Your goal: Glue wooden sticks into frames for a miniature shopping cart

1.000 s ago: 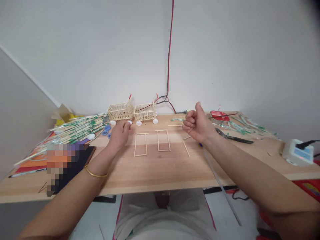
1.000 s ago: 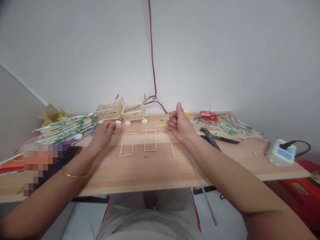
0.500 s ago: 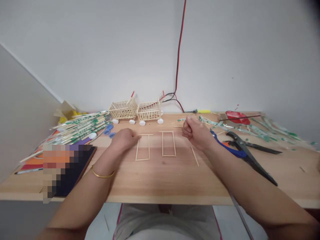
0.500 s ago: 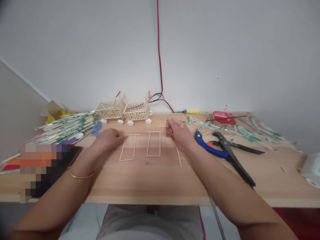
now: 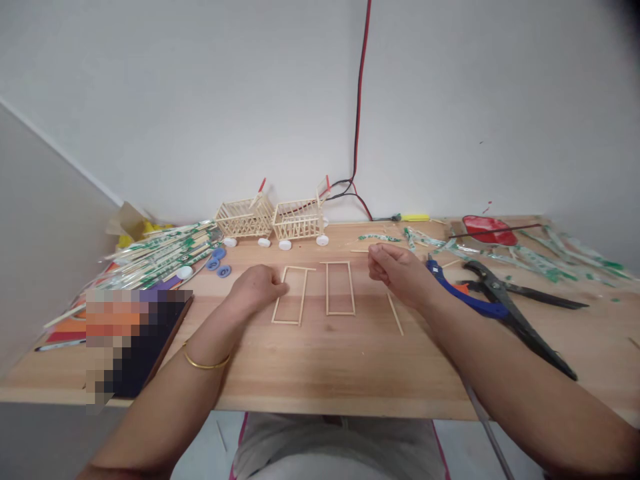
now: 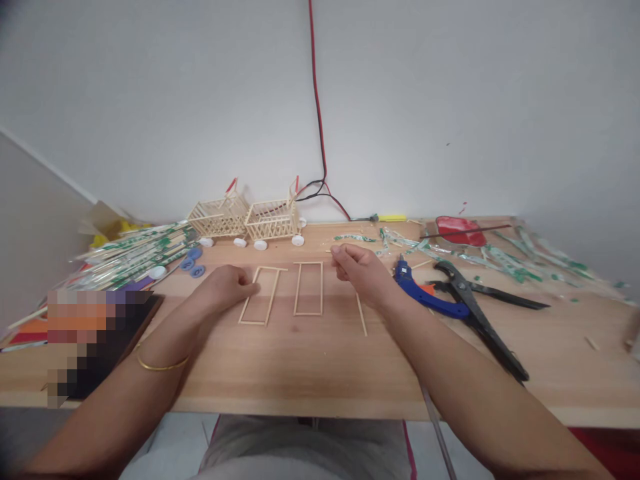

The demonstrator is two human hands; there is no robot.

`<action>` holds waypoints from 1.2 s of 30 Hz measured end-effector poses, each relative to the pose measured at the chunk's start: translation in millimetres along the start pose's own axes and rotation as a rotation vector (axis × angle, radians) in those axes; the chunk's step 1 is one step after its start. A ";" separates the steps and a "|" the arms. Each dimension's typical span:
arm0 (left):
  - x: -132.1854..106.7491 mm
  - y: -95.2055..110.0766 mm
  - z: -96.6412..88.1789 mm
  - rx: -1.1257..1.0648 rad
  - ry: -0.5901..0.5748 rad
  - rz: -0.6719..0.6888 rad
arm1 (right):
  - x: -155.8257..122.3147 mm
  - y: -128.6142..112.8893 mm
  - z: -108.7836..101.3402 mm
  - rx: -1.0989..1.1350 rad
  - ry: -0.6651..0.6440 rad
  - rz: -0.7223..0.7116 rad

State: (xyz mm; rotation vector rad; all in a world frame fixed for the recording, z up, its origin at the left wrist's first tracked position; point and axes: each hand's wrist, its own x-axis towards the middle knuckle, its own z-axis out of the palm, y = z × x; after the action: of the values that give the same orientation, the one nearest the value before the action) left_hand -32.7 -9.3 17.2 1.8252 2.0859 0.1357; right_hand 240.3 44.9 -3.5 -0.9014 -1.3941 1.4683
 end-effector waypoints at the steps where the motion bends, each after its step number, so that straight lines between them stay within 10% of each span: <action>1: -1.4 0.9 0.0 -0.016 0.016 0.008 | -0.5 -0.7 0.2 -0.005 -0.004 -0.001; 9: -7.9 -0.2 -2.8 -0.308 0.073 0.110 | -4.1 2.9 -1.9 -0.147 -0.066 0.008; 22: -17.3 -9.7 -33.8 -0.677 -0.263 0.292 | -6.3 -1.7 1.4 -0.365 -0.135 0.024; 36: 14.5 -36.7 -6.0 -0.886 -0.398 0.295 | -31.6 -30.9 109.2 -1.260 -0.624 -0.481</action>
State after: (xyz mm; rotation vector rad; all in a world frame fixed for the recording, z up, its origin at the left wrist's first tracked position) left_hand -70.6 0.0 8.5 1.4130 1.1733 0.6069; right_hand 152.7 -23.2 36.0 -0.6914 -2.8582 0.3552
